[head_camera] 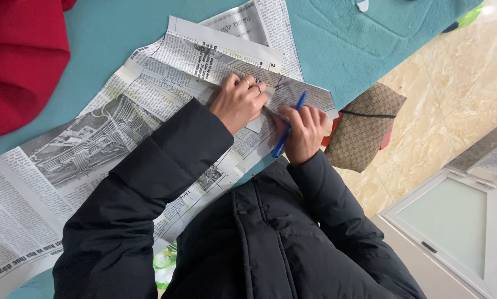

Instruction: The person uses a ruler and a blue pen to measure and mark lines on a newspaper spread out on a table. They repeatedly reposition the ruler and draw straight lines across the paper.

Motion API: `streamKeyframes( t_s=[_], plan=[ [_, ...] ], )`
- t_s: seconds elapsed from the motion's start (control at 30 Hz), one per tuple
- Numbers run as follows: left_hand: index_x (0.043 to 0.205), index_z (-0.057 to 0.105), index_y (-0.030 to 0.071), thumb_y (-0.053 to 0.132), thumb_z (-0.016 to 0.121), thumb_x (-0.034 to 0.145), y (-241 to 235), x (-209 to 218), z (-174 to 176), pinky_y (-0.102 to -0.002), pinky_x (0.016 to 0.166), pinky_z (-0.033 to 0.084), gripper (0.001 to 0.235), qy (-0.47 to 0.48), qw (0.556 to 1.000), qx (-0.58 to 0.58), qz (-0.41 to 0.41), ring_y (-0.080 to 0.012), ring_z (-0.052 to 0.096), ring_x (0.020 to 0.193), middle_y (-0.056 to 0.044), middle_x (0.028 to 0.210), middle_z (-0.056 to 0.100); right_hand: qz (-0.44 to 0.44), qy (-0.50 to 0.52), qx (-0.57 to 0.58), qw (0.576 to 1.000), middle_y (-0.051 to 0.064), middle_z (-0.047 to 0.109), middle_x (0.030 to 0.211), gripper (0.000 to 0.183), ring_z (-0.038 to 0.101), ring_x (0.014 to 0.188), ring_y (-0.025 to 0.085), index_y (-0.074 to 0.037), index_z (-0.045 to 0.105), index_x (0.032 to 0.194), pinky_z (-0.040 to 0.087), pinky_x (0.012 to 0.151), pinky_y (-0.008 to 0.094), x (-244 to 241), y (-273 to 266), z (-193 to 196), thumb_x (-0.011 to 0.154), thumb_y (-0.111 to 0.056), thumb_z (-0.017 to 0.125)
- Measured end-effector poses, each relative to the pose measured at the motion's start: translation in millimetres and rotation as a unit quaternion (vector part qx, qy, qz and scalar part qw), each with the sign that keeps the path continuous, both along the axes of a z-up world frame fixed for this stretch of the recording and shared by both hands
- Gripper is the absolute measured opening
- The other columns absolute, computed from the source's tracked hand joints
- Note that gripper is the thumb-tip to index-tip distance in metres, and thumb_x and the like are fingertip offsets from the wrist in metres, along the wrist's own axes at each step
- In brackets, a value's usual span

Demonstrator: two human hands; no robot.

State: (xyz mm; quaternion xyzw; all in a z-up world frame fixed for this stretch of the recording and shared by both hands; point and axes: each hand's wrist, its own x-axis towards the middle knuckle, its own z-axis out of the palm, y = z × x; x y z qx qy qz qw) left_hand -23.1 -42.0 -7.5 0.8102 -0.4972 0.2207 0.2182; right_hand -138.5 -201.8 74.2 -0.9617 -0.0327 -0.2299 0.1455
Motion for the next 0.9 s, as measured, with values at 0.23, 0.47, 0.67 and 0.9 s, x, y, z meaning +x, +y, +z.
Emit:
streamKeyframes(
  t_s=[0.23, 0.47, 0.67, 0.9],
  plan=[
    [0.083, 0.065, 0.02, 0.031, 0.074, 0.077, -3.6, 2.7, -3.4, -0.042, 0.081, 0.04, 0.016, 0.11, 0.989, 0.097, 0.008, -0.0208, 0.054, 0.093, 0.002, 0.083, 0.057, 0.119, -0.031, 0.025, 0.992, 0.011, 0.073, 0.128, 0.013, 0.06, 0.11, 0.032, -0.019, 0.068, 0.088, 0.042, 0.091, 0.04, -50.3, 2.9, -47.1, 0.099, -0.025, 0.071],
    [0.084, 0.068, 0.02, 0.033, 0.077, 0.072, -13.5, 2.5, -5.2, -0.044, 0.083, 0.041, 0.02, 0.155, 0.98, 0.116, 0.042, -0.0218, 0.057, 0.094, 0.001, 0.081, 0.064, 0.118, 0.037, -0.056, 0.991, 0.014, 0.071, 0.118, 0.008, 0.061, 0.111, 0.031, -0.018, 0.062, 0.097, 0.043, 0.091, 0.038, -39.4, 10.1, -34.1, 0.102, -0.024, 0.064],
    [0.11, 0.05, 0.022, 0.03, 0.082, 0.075, -17.5, 6.4, 11.0, -0.045, 0.084, 0.042, 0.048, 0.22, 0.952, 0.201, 0.063, -0.0233, 0.063, 0.099, -0.002, 0.085, 0.074, 0.118, 0.076, -0.088, 0.986, 0.012, 0.065, 0.137, 0.006, 0.057, 0.12, 0.031, -0.021, 0.059, 0.1, 0.038, 0.092, 0.04, -41.0, 7.9, -38.6, 0.097, -0.024, 0.064],
    [0.118, 0.046, 0.018, 0.037, 0.089, 0.07, -14.8, 7.3, 21.0, -0.045, 0.083, 0.042, 0.067, 0.2, 0.953, 0.205, 0.094, -0.0243, 0.061, 0.098, -0.004, 0.087, 0.073, 0.1, 0.079, -0.039, 0.991, 0.014, 0.061, 0.145, 0.02, 0.054, 0.127, 0.032, -0.02, 0.055, 0.096, 0.038, 0.096, 0.041, -41.1, 12.4, -45.5, 0.099, -0.035, 0.067]
  ],
)
